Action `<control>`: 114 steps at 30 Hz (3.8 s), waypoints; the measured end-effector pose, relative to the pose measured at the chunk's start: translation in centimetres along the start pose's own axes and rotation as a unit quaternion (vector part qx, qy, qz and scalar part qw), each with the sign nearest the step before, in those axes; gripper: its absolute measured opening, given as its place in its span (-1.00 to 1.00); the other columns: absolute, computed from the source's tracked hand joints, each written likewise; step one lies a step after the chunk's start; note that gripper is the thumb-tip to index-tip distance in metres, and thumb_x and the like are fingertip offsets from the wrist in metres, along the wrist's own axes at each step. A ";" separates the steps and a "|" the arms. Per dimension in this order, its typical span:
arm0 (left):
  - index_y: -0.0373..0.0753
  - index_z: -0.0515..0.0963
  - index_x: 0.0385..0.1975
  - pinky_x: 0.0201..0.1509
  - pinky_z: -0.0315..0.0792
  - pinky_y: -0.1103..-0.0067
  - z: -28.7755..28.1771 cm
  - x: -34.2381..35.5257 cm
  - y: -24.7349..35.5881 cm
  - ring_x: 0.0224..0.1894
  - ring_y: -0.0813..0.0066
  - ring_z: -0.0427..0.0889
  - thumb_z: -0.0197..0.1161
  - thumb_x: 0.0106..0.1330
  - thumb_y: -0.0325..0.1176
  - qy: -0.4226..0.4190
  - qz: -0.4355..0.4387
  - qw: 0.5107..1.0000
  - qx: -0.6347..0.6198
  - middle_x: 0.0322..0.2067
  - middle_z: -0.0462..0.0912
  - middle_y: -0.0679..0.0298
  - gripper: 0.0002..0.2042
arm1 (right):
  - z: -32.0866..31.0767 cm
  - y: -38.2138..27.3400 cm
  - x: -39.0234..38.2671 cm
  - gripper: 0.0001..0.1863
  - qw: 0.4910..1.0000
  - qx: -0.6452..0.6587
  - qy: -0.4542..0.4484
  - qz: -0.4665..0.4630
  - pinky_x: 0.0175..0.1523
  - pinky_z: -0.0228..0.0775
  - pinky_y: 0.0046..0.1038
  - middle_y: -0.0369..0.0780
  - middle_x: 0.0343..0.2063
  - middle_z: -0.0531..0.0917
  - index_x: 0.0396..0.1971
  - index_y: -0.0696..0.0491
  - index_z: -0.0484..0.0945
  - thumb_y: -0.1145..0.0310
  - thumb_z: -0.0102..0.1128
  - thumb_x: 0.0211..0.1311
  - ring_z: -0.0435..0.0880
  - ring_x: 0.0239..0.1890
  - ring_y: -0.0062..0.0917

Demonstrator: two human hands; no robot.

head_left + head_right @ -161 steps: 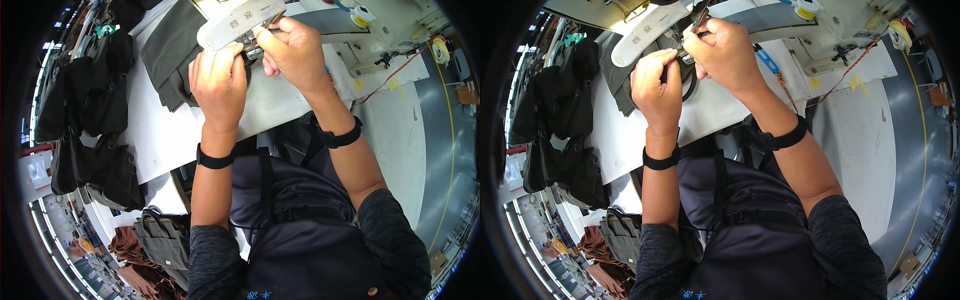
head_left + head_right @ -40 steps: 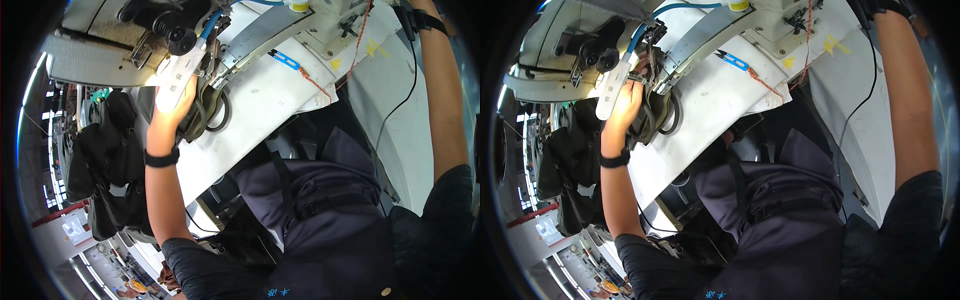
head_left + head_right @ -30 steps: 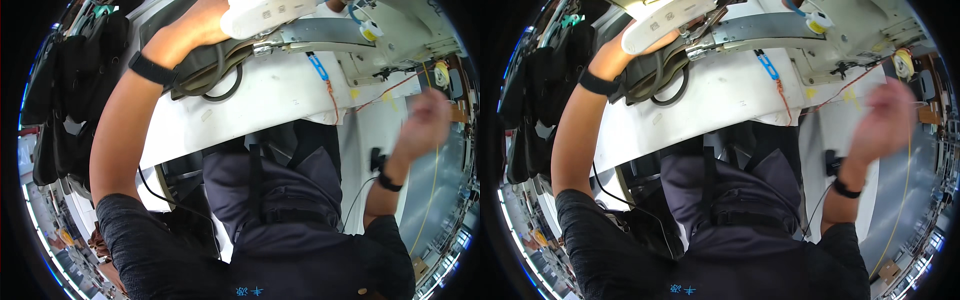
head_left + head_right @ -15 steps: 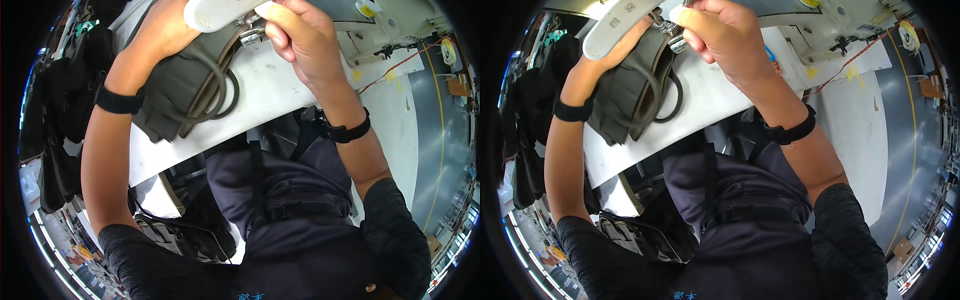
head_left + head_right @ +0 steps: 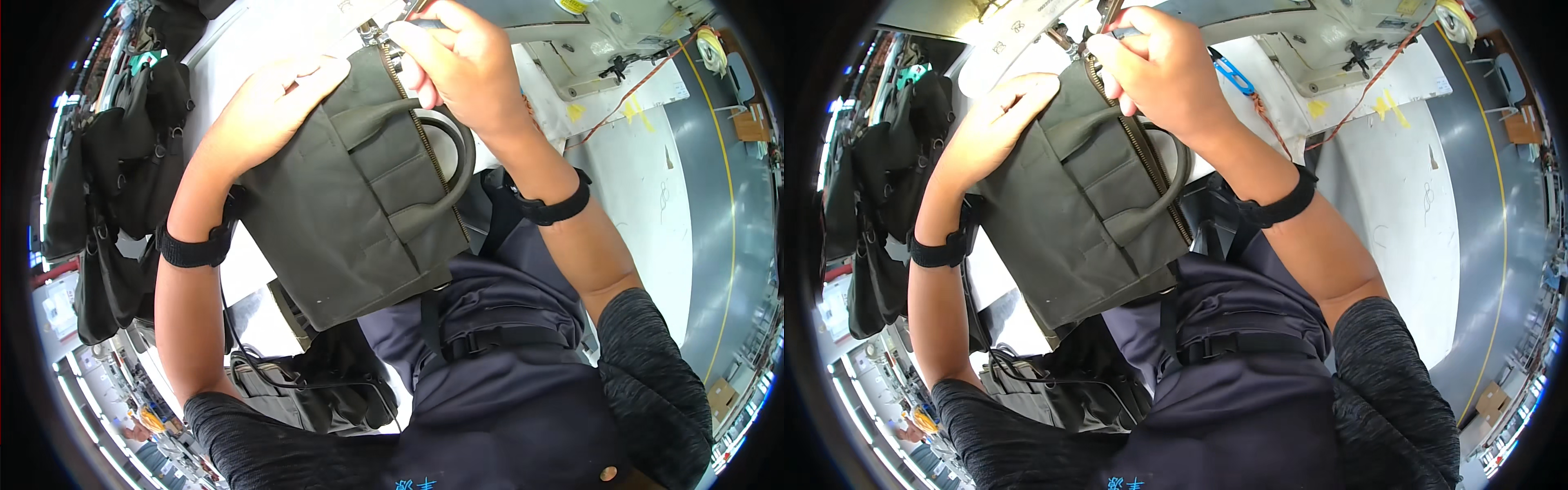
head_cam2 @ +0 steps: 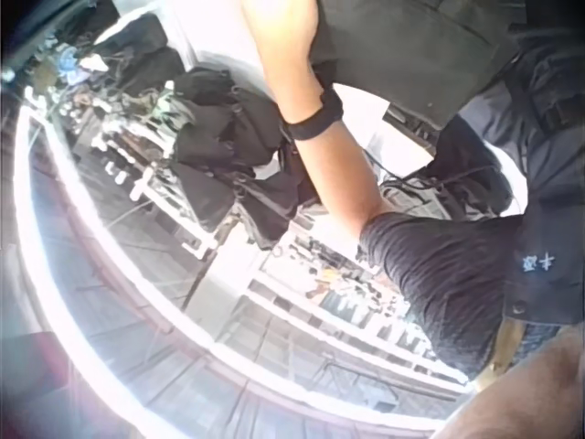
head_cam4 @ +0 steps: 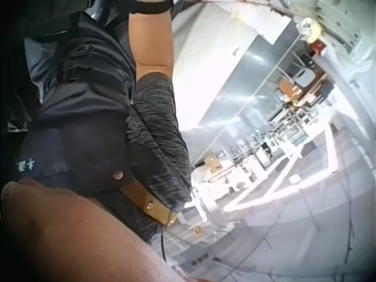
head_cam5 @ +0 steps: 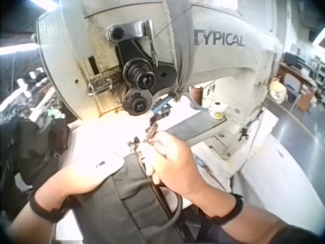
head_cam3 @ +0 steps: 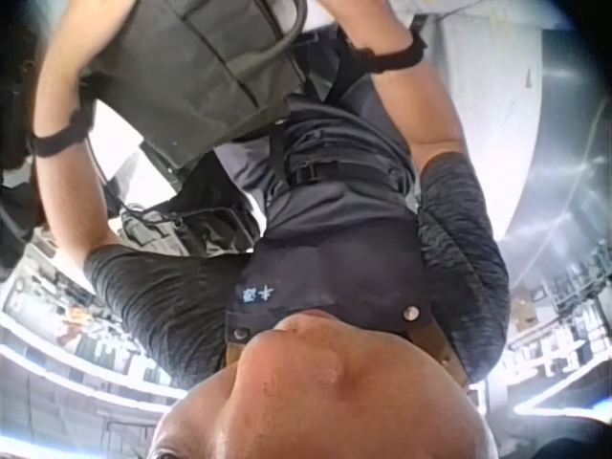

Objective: The person operates an industrial sewing machine to attach a zipper to a dark green fabric bag. They guide the bag under the needle, sew along the zipper track, and then use scissors to trim the excess thread. The person inspects the finished seam and the bag's handle before placing the item aside.

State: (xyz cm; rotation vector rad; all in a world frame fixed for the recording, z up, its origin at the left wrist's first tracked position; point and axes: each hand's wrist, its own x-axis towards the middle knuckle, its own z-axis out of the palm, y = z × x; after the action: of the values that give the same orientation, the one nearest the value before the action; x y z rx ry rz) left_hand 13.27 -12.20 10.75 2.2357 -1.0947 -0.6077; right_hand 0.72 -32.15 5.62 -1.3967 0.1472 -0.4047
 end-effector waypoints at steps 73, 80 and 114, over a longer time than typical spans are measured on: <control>-0.27 0.66 -0.33 -0.03 0.41 0.61 2.5 2.0 1.8 -0.20 0.66 0.50 0.41 0.32 -0.33 0.140 -0.011 0.987 -0.074 -0.32 0.60 0.43 -0.86 | 0.1 2.3 -5.5 -0.80 0.997 0.033 0.019 0.062 -0.07 0.41 -0.61 -0.32 -0.34 0.74 -0.16 0.22 0.74 0.41 0.33 0.36 0.59 -0.24 -0.74; -0.32 0.69 -0.17 0.01 0.54 0.54 1.9 2.5 0.3 -0.12 0.50 0.66 0.49 0.24 -0.38 0.146 0.046 0.982 -0.114 -0.23 0.71 0.26 -0.77 | 0.5 2.2 -5.2 -0.81 0.997 0.017 0.034 0.071 -0.02 0.44 -0.59 -0.31 -0.31 0.75 -0.16 0.23 0.74 0.42 0.32 0.37 0.62 -0.20 -0.72; -0.30 0.62 -0.37 -0.12 0.35 0.60 1.8 2.0 0.8 -0.30 0.60 0.42 0.31 0.42 -0.26 0.143 0.026 0.978 0.148 -0.42 0.48 0.39 -0.78 | 0.4 1.8 -8.4 -0.83 0.995 -0.071 0.070 -0.011 -0.35 0.25 -0.61 -0.45 -0.54 0.50 -0.23 0.24 0.69 0.41 0.28 0.43 0.36 -0.46 -0.81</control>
State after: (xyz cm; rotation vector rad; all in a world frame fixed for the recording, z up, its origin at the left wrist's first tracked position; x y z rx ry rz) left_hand 12.86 -14.78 9.62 2.4407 -1.1479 -0.0966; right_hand -6.52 -28.50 2.80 -1.5114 0.2795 -0.5191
